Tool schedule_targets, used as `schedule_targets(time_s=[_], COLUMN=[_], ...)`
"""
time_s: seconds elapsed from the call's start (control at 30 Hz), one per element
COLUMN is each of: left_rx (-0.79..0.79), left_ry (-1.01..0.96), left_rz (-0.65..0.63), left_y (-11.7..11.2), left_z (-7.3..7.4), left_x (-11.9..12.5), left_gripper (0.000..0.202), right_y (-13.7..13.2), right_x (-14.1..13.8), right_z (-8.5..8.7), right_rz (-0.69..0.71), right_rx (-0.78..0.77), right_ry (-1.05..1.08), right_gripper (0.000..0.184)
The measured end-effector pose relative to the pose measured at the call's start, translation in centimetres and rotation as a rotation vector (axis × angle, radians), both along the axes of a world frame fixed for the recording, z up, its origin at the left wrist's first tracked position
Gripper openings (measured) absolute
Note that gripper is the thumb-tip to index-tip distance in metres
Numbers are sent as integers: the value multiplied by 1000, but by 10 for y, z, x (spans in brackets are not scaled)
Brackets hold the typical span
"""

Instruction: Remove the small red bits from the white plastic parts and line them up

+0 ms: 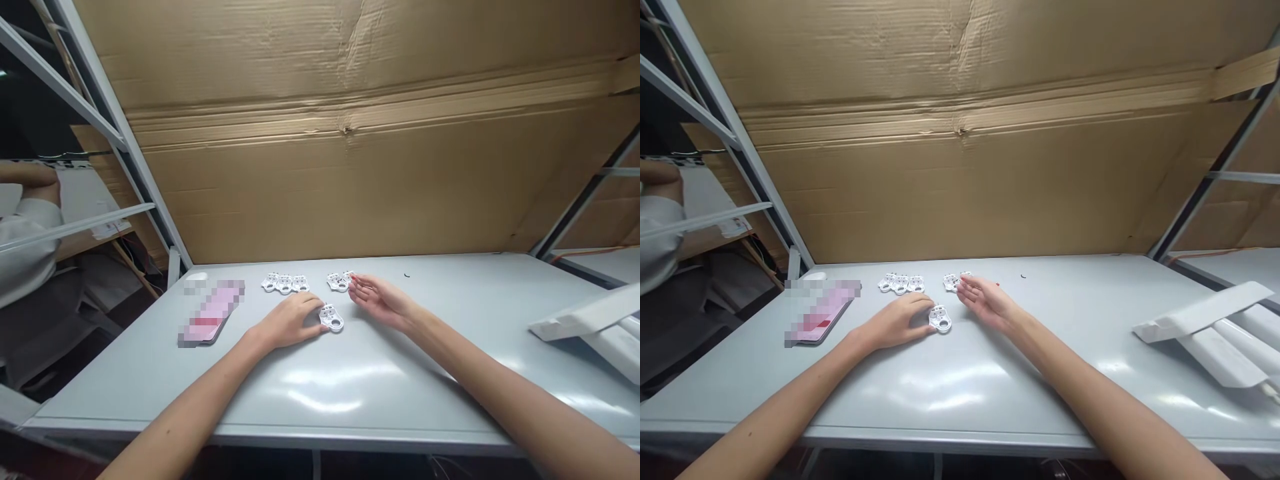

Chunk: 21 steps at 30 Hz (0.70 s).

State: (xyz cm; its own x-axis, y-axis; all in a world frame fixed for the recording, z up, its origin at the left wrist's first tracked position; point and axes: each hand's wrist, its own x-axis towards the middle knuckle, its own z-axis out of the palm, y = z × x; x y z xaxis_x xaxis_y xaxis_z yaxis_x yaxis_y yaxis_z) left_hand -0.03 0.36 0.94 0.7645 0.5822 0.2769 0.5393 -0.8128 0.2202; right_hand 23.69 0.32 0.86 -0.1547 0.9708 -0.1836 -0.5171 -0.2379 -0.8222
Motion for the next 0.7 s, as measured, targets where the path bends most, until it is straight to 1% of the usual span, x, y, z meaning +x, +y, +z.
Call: schedule_targets(time_s=[0.17, 0.3, 0.4, 0.5, 0.7], left_rx=[-8, -7, -3, 7, 8], left_ry=[6, 11, 14, 11, 5], left_rz=[6, 9, 7, 3, -2], left_y=[0, 0, 0, 1, 1], left_z=[1, 1, 0, 0, 0], left_x=[0, 0, 0, 0, 0], left_gripper=[28, 29, 29, 29, 29], right_y=[-7, -7, -6, -5, -5], right_x=[-3, -4, -3, -1, 0], right_z=[8, 8, 6, 4, 3], right_rz=[57, 70, 56, 52, 66], right_rx=[32, -5, -65, -105, -99], right_ry=[-21, -46, -91, -105, -80], right_gripper=[8, 6, 2, 9, 14])
